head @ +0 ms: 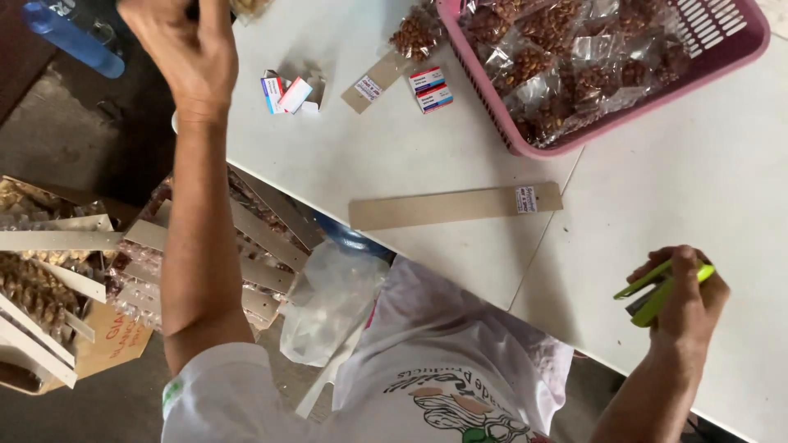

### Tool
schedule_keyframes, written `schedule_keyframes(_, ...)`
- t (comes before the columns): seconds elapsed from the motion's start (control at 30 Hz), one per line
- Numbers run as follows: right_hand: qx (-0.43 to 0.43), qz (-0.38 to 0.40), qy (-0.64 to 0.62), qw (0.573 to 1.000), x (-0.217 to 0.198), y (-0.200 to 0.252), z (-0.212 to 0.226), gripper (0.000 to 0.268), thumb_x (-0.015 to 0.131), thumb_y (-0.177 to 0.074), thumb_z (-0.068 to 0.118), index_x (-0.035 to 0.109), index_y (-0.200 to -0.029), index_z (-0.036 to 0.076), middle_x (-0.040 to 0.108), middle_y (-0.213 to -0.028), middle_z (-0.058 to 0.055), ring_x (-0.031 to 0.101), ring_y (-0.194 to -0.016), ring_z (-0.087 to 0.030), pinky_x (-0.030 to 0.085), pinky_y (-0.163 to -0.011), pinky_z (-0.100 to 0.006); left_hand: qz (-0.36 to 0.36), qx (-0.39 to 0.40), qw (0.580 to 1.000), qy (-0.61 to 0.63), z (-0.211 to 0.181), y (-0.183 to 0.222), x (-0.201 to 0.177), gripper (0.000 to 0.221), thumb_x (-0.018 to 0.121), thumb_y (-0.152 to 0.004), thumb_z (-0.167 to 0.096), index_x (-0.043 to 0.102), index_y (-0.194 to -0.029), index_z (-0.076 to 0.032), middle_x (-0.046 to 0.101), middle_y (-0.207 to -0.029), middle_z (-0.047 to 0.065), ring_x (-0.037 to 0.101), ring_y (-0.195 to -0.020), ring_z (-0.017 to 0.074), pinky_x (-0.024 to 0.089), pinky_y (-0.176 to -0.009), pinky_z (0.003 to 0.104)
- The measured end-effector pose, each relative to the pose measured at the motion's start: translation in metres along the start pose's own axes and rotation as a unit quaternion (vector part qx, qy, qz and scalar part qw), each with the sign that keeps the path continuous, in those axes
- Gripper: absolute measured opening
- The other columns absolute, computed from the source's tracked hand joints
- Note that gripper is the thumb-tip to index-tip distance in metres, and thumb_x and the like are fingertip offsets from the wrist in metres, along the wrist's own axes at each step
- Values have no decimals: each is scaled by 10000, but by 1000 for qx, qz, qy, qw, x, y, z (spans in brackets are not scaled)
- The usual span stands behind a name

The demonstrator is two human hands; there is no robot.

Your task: Stapling small bags of nuts onto a cardboard display strip using a manual stapler.

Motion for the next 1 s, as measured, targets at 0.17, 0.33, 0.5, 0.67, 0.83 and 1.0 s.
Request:
schedule_keyframes(0.17, -6, 50, -26, 998, 9, -16, -29, 313, 600, -1135, 348, 613, -1004, 65, 631, -857, -69, 636, -641, -204, 502, -546, -331, 263, 8, 965, 11, 67, 123, 63, 541, 593, -1064, 175, 577, -1489, -160, 332, -1611, 203, 280, -1495, 464, 596, -1174, 525)
schedule_keyframes(0.33, -35, 88, -3, 996, 27, -19, -25, 325, 583, -1132, 318, 628, -1033, 12, 643, -833, -119, 635, -635, -212, 510, -518, -333, 310, -51, 945, -90, 72, 165, 72, 610, 659, -982, -204, 484, -1566, -202, 316, -1647, 198, 237, -1514, 482, 255, -1187, 708)
schedule_keyframes(0.5, -2, 99, 21, 995, 45, -18, -17, 279, 575, -1135, 270, 635, -1074, 4, 678, -884, -142, 657, -667, -228, 543, -493, -366, 267, -58, 959, -68, 69, 153, 50, 672, 743, -980, -149, 405, -1560, -174, 472, -1526, 250, 546, -1296, 461, 448, -1089, 585)
schedule_keyframes(0.67, 25, 154, 106, 982, 49, -42, -13, 185, 760, -973, 197, 631, -978, 64, 714, -783, -126, 647, -662, -177, 475, -532, -314, 339, -234, 901, -133, 66, 132, 18, 748, 719, -966, -135, 247, -1546, -114, 449, -1556, 145, 383, -1445, 380, 185, -1262, 520)
schedule_keyframes(0.83, 11, 92, -88, 992, 82, -145, 7, 137, 676, -986, 222, 581, -915, 154, 575, -703, -21, 556, -555, -117, 403, -452, -264, 205, -110, 968, -91, 46, 135, 35, 624, 555, -929, -121, 451, -1540, -52, 464, -1594, 168, 239, -1538, 346, 26, -1229, 570)
schedule_keyframes(1.0, 128, 59, -148, 979, 104, -196, 46, 232, 827, -933, 341, 699, -954, 149, 671, -800, 42, 605, -603, -52, 548, -547, -204, 161, 82, 980, -85, -9, 152, 112, 588, 713, -830, -138, 619, -1359, 99, 612, -1337, 343, 497, -1276, 547, 251, -1179, 621)
Point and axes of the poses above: each hand's wrist, its own y-axis away from the middle knuckle, its own x-axis out of the palm, z = x × y, the point moved 3 cm from there along -y, towards the middle knuckle
